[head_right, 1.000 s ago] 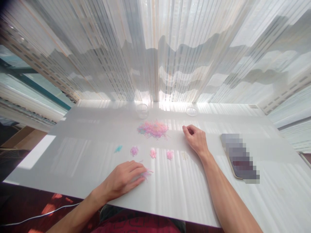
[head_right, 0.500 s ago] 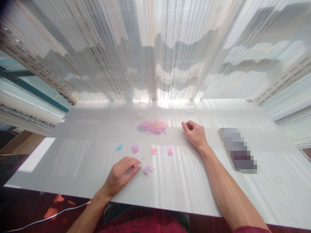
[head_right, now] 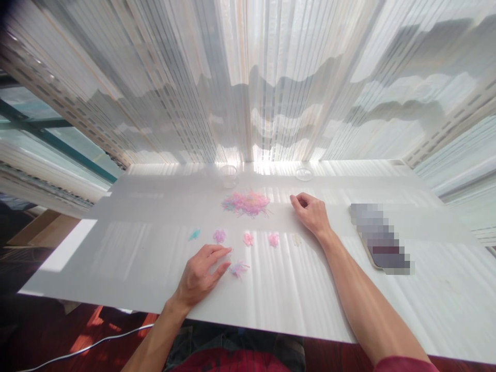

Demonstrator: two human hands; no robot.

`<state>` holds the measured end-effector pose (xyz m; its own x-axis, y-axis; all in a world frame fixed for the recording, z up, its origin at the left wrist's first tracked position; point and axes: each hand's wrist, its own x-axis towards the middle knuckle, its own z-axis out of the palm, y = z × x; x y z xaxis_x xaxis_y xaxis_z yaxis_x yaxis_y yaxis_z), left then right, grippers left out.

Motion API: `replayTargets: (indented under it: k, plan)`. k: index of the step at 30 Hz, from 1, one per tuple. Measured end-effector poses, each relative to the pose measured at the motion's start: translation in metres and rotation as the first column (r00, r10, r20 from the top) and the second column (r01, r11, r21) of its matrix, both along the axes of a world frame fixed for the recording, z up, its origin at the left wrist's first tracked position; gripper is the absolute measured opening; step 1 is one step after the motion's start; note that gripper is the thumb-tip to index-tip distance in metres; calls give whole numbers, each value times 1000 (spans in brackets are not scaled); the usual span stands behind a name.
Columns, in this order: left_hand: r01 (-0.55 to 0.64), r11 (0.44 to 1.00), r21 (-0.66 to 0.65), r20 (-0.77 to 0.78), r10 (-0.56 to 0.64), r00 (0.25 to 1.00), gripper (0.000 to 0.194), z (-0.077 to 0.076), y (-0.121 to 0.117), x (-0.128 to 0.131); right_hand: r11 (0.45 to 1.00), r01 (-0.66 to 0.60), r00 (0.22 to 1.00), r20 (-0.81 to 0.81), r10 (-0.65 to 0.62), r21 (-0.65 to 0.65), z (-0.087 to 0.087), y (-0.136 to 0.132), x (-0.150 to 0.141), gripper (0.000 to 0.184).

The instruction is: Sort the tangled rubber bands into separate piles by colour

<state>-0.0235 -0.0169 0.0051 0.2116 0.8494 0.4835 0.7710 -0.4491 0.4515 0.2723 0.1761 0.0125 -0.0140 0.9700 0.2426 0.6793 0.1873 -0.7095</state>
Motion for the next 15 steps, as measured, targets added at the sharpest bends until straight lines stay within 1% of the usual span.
replayTargets:
  k: [4, 6, 8, 11, 13, 15]
  plan:
    - [-19, 999, 31, -5, 19, 1000, 21, -4, 1, 2, 1000, 2, 1000, 2, -2, 6, 0, 0, 1, 55]
    - [-6, 999, 34, -18, 6, 1000, 20, -4, 0, 3, 1000, 4, 1000, 1, -4, 9, 0, 0, 1, 55]
    - [33, 999, 29, -33, -32, 999, 22, -3, 0, 2, 1000, 8, 1000, 0, -8, 15, 0, 0, 1, 55]
    - [123, 992, 19, -19, -123, 992, 29, 1, -1, 1, 1000, 18, 1000, 3, -18, 24, 1, 1, 1, 54]
    - [174, 985, 11, 6, -174, 985, 35, 4, -2, 0, 999, 30, 1000, 4, -31, 35, 5, 1, 1, 53]
    - [195, 981, 11, 21, -196, 980, 37, 5, -4, 0, 997, 49, 999, 1, -50, 52, 15, -6, 0, 52]
